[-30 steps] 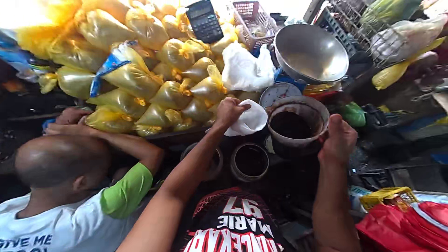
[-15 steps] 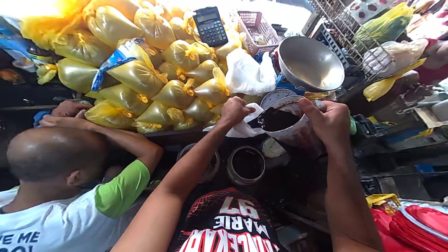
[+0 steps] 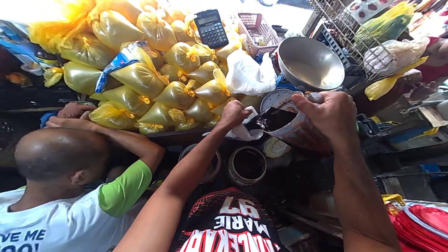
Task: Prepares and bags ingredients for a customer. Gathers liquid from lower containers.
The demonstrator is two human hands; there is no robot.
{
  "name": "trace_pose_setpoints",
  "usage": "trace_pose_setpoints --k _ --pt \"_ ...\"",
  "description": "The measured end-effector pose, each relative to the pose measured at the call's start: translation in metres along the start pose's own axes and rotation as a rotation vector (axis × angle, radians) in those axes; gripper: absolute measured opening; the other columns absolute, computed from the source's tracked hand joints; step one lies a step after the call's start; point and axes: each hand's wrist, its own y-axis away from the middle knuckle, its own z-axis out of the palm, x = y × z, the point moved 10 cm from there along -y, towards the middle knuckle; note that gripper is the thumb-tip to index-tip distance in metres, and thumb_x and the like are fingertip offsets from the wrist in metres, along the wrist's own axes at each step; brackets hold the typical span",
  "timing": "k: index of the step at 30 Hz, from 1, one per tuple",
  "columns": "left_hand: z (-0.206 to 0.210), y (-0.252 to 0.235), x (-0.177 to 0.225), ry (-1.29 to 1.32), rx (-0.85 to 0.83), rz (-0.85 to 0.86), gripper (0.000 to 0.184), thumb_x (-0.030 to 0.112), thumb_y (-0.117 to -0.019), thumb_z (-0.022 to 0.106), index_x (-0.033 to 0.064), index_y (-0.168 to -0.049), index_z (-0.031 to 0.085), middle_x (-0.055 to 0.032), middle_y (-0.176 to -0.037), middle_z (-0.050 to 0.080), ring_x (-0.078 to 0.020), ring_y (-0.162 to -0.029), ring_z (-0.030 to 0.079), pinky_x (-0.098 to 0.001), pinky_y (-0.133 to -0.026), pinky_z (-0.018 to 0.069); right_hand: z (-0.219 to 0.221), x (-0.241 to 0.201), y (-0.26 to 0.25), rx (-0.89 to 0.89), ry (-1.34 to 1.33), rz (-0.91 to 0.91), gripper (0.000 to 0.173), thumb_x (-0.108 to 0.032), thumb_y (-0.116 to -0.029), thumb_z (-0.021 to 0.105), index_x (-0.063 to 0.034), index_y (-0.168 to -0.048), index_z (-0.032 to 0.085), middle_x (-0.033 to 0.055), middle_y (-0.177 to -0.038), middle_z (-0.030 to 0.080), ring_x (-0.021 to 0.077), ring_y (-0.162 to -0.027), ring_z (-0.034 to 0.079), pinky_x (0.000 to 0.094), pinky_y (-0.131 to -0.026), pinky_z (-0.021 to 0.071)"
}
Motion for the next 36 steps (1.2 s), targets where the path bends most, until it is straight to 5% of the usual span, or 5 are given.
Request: trace_pose_setpoints --k 18,27,30,33,36 --pt "0.011 0.006 0.005 0.007 -0.013 0.001 0.049 0.052 -0.0928 0.066 0.012 -0.065 0.061 -0.0087 -0.067 0.061 -0.029 -0.069 0.063 -0.0563 -0.059 0.0479 -0.004 -0.01 0.007 0.002 0.073 -0.046 0.088 -0.099 -0.0731 0.043 -0.0108 -0.065 0.051 0.0103 -0.06 0.05 0.0334 -0.062 0.056 0.0561 -0.055 0.0391" --pt "0.034 0.005 0.01 -0.015 -0.083 0.004 0.049 0.051 -0.0926 0.068 0.0121 -0.064 0.059 -0.0076 -0.063 0.059 -0.028 -0.064 0.062 -0.0551 -0.056 0.0469 0.048 0.065 0.033 0.003 -0.288 0.174 0.08 -0.094 -0.0744 0.053 -0.015 -0.062 0.053 0.0044 -0.056 0.049 0.0249 -0.053 0.051 0.0535 -0.05 0.04" --pt "0.045 0.003 0.015 -0.035 -0.106 0.013 0.049 0.051 -0.0934 0.067 0.012 -0.065 0.06 -0.0076 -0.064 0.06 -0.0277 -0.066 0.063 -0.055 -0.057 0.0475 0.061 0.084 0.057 0.04 -0.402 0.224 0.075 -0.092 -0.077 0.052 -0.0187 -0.061 0.055 0.0036 -0.053 0.05 0.0213 -0.043 0.048 0.0467 -0.041 0.0373" --pt "0.049 0.001 0.031 -0.035 -0.124 0.058 0.048 0.049 -0.0941 0.067 0.0128 -0.064 0.06 -0.0061 -0.062 0.058 -0.026 -0.062 0.06 -0.0533 -0.055 0.0461 0.056 0.097 0.081 0.121 -0.521 0.252 0.07 -0.086 -0.0807 0.057 -0.0192 -0.061 0.053 0.0021 -0.05 0.047 0.0171 -0.038 0.041 0.0387 -0.036 0.0326" --pt "0.037 0.001 0.07 -0.028 -0.148 0.174 0.047 0.043 -0.0944 0.068 0.0116 -0.061 0.057 -0.0061 -0.059 0.054 -0.0254 -0.059 0.056 -0.0519 -0.054 0.0431 0.03 0.113 0.102 0.288 -0.736 0.266 0.055 -0.071 -0.0883 0.065 -0.0187 -0.074 0.064 -0.0016 -0.058 0.054 0.0124 -0.043 0.047 0.033 -0.04 0.0406"
